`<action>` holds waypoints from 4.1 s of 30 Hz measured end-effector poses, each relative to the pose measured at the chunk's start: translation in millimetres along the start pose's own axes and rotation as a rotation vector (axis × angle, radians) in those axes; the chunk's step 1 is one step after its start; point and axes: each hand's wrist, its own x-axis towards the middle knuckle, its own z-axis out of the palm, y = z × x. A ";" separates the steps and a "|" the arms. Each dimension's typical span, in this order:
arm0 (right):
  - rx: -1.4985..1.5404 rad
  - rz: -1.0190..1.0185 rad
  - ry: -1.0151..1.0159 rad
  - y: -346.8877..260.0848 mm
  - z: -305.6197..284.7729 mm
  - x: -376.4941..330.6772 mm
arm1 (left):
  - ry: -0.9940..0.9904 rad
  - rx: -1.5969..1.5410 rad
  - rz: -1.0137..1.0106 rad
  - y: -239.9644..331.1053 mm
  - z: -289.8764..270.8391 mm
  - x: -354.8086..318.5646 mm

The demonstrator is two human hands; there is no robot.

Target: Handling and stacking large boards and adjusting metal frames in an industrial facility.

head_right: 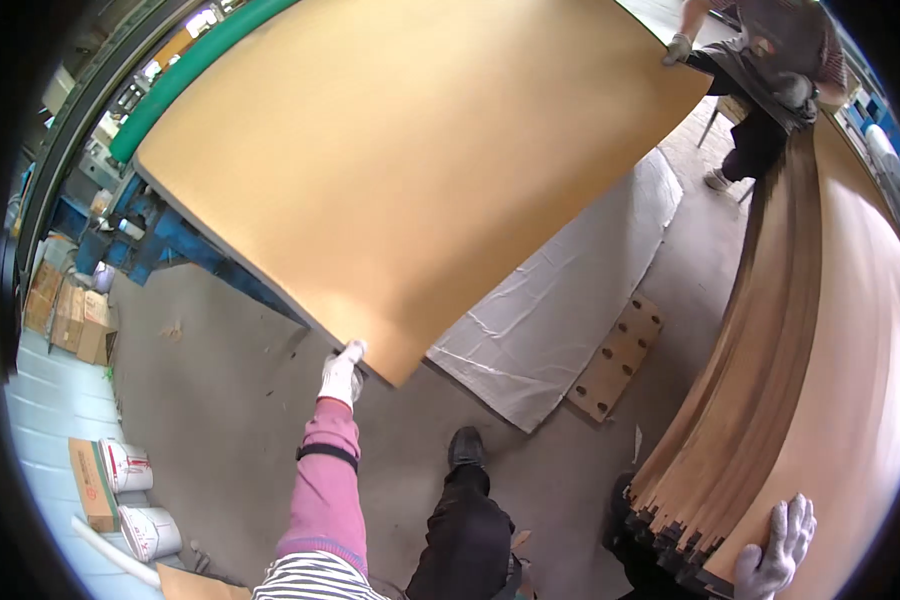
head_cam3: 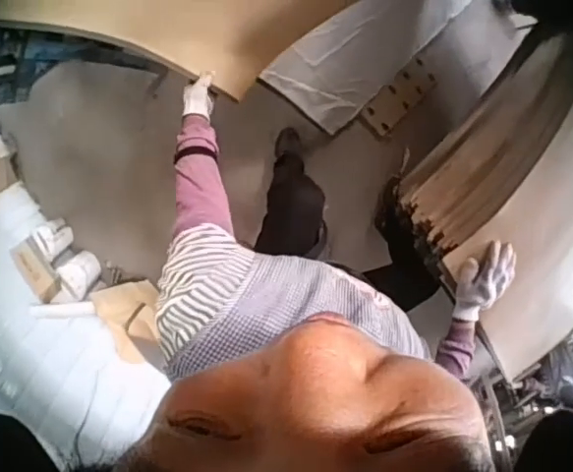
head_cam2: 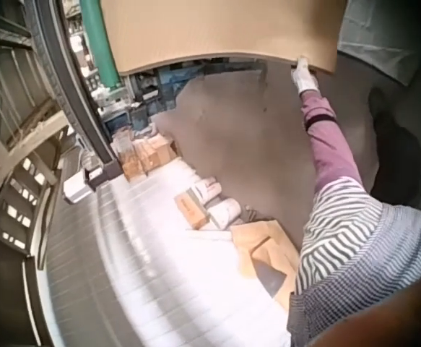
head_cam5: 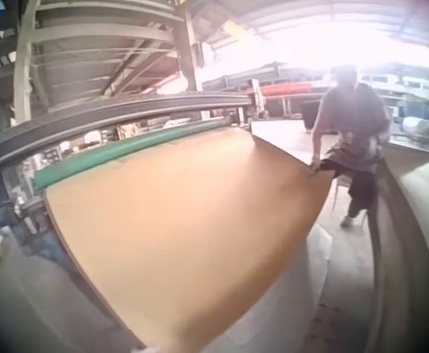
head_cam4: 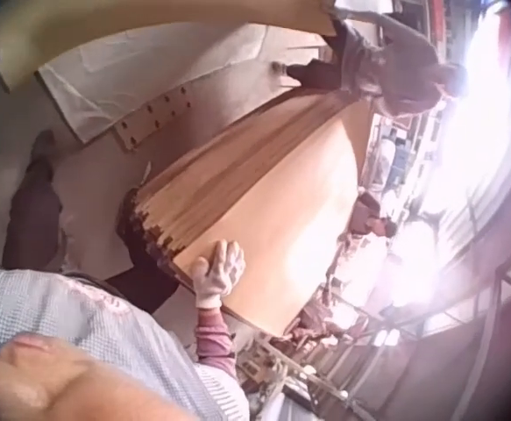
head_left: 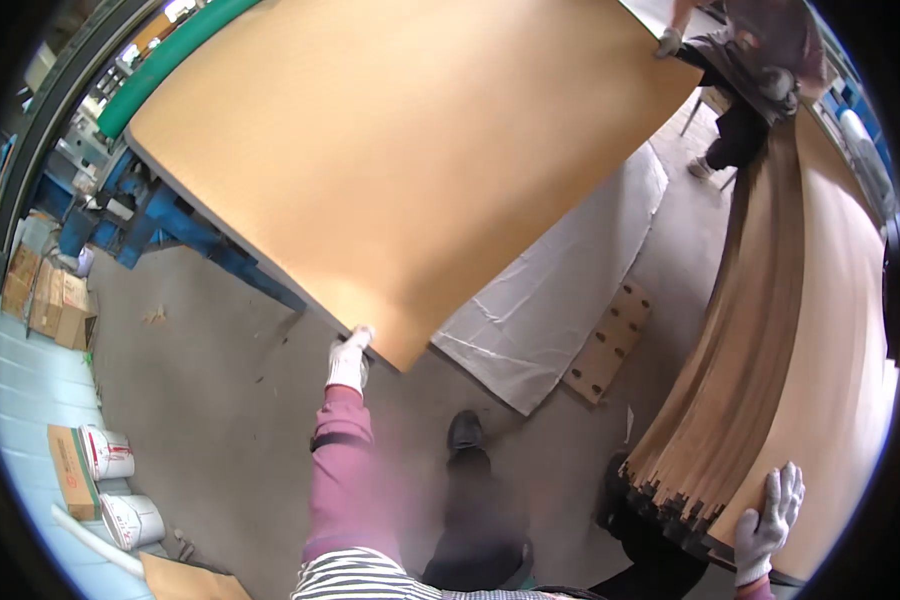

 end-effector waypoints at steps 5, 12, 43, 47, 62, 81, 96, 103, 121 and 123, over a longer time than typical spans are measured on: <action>-0.025 0.021 0.143 5.1 -19.8 0.6 | -0.519 0.062 -0.121 -22.9 41.6 -85.8; 0.124 -0.018 -0.022 -4.8 -51.9 7.2 | -0.761 -0.179 0.064 177.9 80.9 -375.5; 0.767 0.775 0.517 -19.3 -109.2 -168.5 | -0.892 -0.095 -0.024 93.5 96.0 -461.6; 0.849 0.761 0.804 12.6 -131.9 -176.2 | -1.062 0.015 -0.102 128.5 90.0 -465.4; 1.851 0.905 -0.146 -71.2 -146.2 -156.5 | -1.246 0.371 0.143 25.9 127.4 -583.2; 2.274 0.620 0.260 -19.8 -138.0 -184.0 | -0.894 -0.048 0.250 47.7 134.7 -475.5; 2.090 0.922 0.211 -2.9 -125.5 -157.8 | -0.761 0.022 0.050 121.4 125.9 -450.9; 2.335 0.605 0.181 -68.2 -97.2 -108.3 | -0.835 0.193 0.085 98.1 143.6 -463.8; 2.029 1.001 0.321 45.5 -111.4 -165.0 | -0.706 0.095 0.206 129.0 127.8 -436.7; 2.227 0.892 0.706 16.5 -101.8 -149.4 | -0.715 0.052 0.322 96.9 135.7 -411.0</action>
